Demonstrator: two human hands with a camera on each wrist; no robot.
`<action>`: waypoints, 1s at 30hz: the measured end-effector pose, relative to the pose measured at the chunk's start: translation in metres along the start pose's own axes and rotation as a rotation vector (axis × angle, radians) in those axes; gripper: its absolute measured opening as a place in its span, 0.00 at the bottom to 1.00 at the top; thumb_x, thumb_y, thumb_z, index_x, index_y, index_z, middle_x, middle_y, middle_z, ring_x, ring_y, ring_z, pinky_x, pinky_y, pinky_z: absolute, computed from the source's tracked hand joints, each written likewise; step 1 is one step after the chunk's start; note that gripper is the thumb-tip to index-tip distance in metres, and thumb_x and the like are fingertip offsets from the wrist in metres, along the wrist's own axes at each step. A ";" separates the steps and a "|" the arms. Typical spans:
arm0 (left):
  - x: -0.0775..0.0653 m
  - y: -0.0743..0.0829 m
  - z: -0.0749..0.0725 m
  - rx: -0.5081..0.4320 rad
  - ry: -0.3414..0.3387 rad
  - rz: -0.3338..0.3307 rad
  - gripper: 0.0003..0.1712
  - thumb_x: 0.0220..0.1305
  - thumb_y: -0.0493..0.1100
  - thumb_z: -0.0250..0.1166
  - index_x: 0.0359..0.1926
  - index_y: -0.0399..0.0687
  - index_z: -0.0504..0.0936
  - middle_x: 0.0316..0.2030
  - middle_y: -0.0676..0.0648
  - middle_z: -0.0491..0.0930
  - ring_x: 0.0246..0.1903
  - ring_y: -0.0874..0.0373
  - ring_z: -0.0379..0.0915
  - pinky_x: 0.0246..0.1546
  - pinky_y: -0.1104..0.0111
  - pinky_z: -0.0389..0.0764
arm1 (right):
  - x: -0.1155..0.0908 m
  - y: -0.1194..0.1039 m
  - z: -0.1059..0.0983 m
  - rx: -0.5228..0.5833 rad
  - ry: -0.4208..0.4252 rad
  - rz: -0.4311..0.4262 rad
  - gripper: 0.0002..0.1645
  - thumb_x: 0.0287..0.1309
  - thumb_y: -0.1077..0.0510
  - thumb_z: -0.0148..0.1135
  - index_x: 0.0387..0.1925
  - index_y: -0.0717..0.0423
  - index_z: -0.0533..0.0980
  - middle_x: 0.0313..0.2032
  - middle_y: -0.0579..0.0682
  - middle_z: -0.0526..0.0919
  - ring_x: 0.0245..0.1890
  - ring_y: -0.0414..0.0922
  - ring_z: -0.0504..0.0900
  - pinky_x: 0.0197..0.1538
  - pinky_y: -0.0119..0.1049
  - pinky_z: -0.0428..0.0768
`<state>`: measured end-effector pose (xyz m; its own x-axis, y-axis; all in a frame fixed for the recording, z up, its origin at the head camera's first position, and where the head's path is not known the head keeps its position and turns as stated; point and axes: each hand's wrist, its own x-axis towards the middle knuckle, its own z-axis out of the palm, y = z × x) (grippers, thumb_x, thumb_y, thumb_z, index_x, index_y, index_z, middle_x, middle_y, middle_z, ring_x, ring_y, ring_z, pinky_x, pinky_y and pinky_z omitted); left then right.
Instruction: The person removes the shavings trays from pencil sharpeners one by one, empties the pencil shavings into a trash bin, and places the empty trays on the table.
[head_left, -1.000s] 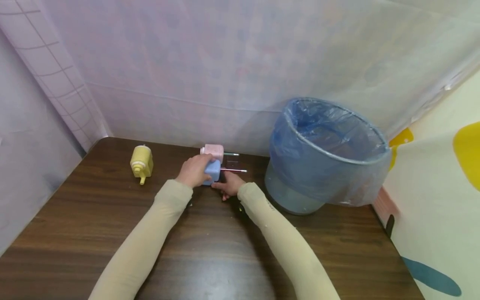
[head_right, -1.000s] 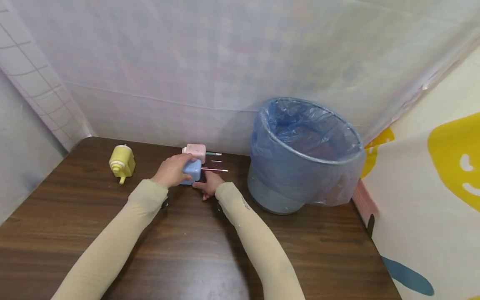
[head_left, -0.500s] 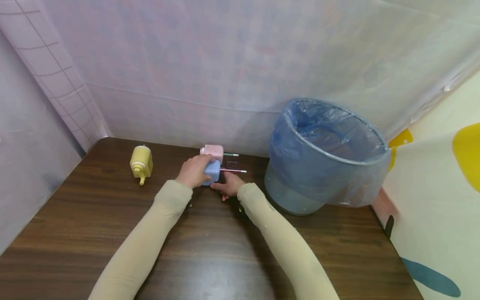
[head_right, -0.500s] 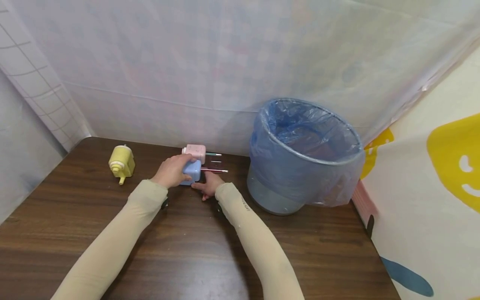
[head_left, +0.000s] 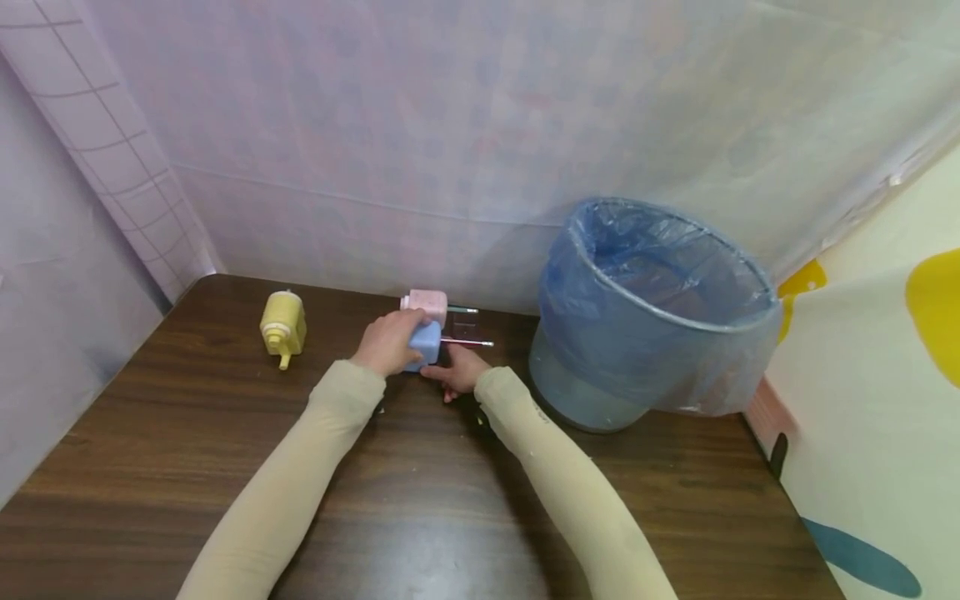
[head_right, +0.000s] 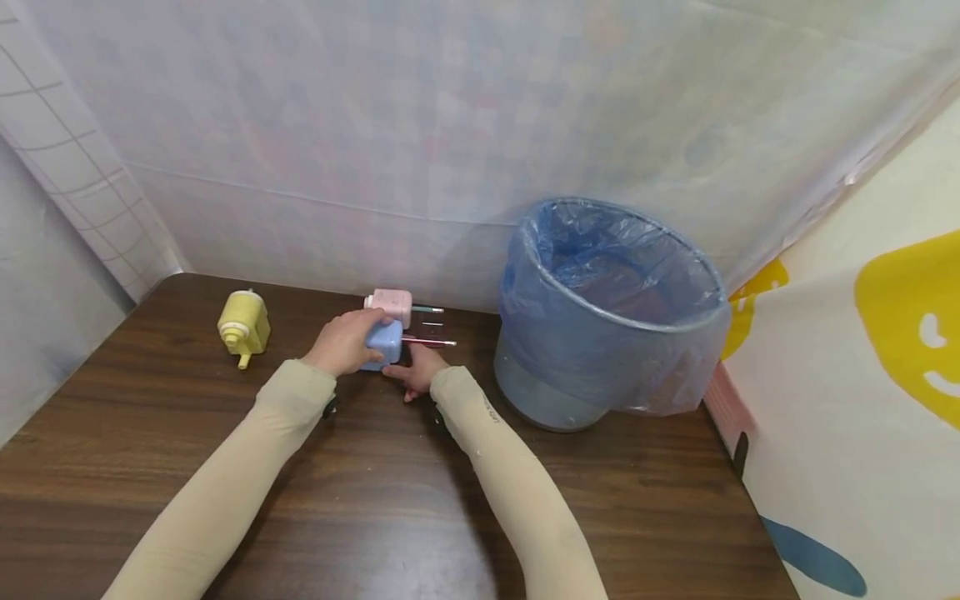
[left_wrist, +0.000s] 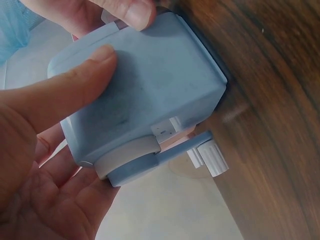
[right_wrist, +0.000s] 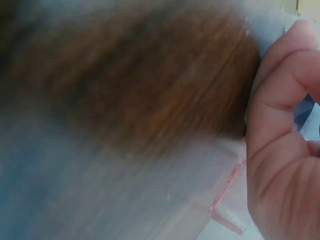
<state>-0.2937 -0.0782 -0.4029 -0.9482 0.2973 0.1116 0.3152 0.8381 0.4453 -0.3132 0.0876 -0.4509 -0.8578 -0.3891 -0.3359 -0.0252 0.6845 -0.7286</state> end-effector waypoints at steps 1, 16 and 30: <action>0.000 0.000 0.000 0.000 -0.001 0.001 0.34 0.52 0.39 0.78 0.61 0.43 0.77 0.60 0.37 0.80 0.56 0.39 0.78 0.57 0.46 0.78 | 0.000 0.000 0.000 0.000 -0.001 0.003 0.34 0.68 0.52 0.63 0.69 0.58 0.63 0.16 0.48 0.73 0.10 0.39 0.76 0.18 0.30 0.77; 0.000 -0.001 0.000 0.011 0.001 0.001 0.34 0.52 0.39 0.78 0.61 0.43 0.77 0.59 0.37 0.80 0.55 0.39 0.78 0.56 0.45 0.79 | 0.003 0.000 0.001 -0.010 0.007 0.034 0.33 0.67 0.51 0.63 0.68 0.57 0.65 0.17 0.47 0.73 0.11 0.40 0.76 0.18 0.30 0.77; 0.000 0.001 0.000 0.019 0.005 0.005 0.34 0.52 0.38 0.78 0.61 0.43 0.77 0.60 0.37 0.80 0.56 0.39 0.78 0.56 0.45 0.78 | 0.002 0.000 0.001 0.014 0.008 0.032 0.32 0.68 0.53 0.63 0.67 0.59 0.64 0.18 0.48 0.72 0.10 0.39 0.75 0.18 0.29 0.77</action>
<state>-0.2930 -0.0779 -0.4025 -0.9467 0.2996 0.1183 0.3208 0.8451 0.4277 -0.3149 0.0864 -0.4523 -0.8623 -0.3622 -0.3539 0.0090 0.6878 -0.7259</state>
